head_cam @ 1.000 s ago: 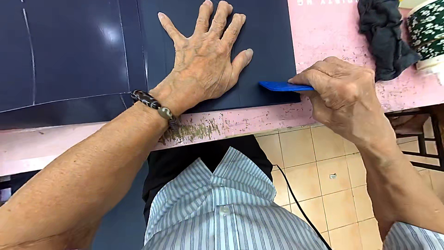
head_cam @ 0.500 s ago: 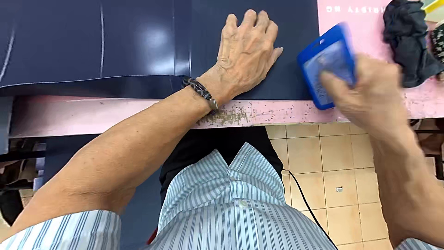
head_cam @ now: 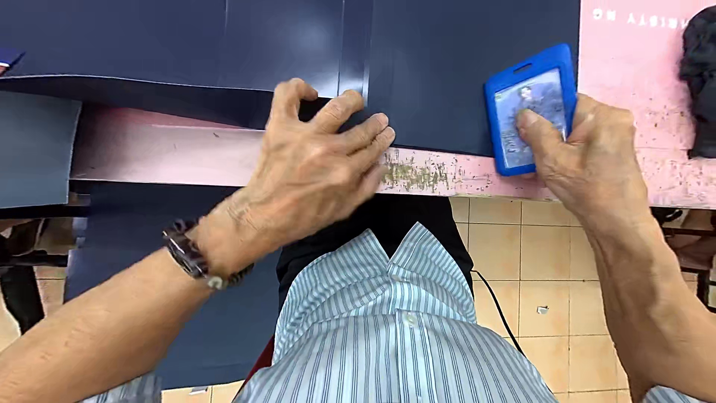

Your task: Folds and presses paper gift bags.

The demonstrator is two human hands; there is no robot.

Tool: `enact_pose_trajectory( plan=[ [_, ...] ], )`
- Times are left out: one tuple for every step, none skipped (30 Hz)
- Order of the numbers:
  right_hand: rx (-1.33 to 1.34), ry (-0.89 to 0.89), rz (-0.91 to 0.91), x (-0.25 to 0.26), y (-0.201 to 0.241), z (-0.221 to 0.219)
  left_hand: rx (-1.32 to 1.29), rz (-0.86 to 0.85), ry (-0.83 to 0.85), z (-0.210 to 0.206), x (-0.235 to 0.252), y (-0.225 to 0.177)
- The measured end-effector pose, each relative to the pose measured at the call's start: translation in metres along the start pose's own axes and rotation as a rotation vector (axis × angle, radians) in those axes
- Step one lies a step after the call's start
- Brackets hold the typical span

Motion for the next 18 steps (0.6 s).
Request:
enact_pose_trajectory(
  plan=[
    [-0.003, -0.001, 0.016, 0.005, 0.009, -0.008, 0.036, 0.037, 0.021, 0.001, -0.003, -0.006],
    [-0.005, 0.004, 0.027, 0.008, 0.017, -0.017, 0.026, 0.057, 0.04, 0.001, -0.007, -0.009],
    [-0.001, 0.01, 0.026, 0.009, 0.026, -0.025, -0.01, 0.059, 0.045, -0.002, -0.01, -0.01],
    [-0.001, 0.009, 0.032, 0.012, 0.034, -0.032, -0.054, 0.046, 0.031, -0.006, -0.011, -0.007],
    [-0.005, 0.008, 0.039, 0.014, 0.042, -0.04, -0.103, 0.029, 0.002, -0.01, -0.012, -0.004],
    [-0.006, 0.006, 0.051, 0.017, 0.05, -0.049, -0.145, 0.015, -0.037, -0.014, -0.014, -0.002],
    [-0.006, 0.001, 0.065, 0.021, 0.059, -0.057, -0.191, 0.006, -0.071, -0.016, -0.014, 0.0],
    [-0.01, -0.003, 0.076, 0.026, 0.068, -0.064, -0.238, 0.011, -0.089, -0.015, -0.015, 0.002],
    [-0.009, -0.011, 0.09, 0.032, 0.077, -0.071, -0.282, 0.024, -0.091, -0.012, -0.015, 0.004],
    [-0.005, -0.014, 0.101, 0.036, 0.084, -0.079, -0.314, 0.038, -0.101, -0.011, -0.015, 0.005],
    [-0.001, -0.008, 0.115, 0.039, 0.09, -0.086, -0.346, 0.049, -0.113, -0.008, -0.016, 0.006],
    [0.0, 0.002, 0.128, 0.041, 0.093, -0.09, -0.357, 0.059, -0.132, -0.003, -0.018, 0.01],
    [0.001, 0.011, 0.14, 0.041, 0.094, -0.092, -0.317, 0.073, -0.157, 0.004, -0.022, 0.014],
    [-0.008, 0.009, 0.156, 0.041, 0.092, -0.091, -0.201, 0.112, -0.172, 0.012, -0.027, 0.019],
    [-0.013, 0.0, 0.169, 0.04, 0.088, -0.089, -0.042, 0.17, -0.19, 0.021, -0.032, 0.027],
    [-0.013, 0.001, 0.177, 0.037, 0.083, -0.085, 0.091, 0.247, -0.178, 0.03, -0.038, 0.038],
    [-0.015, 0.015, 0.187, 0.034, 0.079, -0.082, 0.163, 0.329, -0.149, 0.034, -0.044, 0.051],
    [-0.022, 0.027, 0.197, 0.032, 0.074, -0.078, 0.176, 0.395, -0.128, 0.033, -0.049, 0.065]
  ],
)
Point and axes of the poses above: each hand's wrist, its own x-axis towards the middle knuckle, its own z-axis out of the back of the hand, y = z × x, the point moved 3 cm from there along x, towards the middle knuckle, and after that the axes turned 4 degrees about y, right-handed, at the moved point
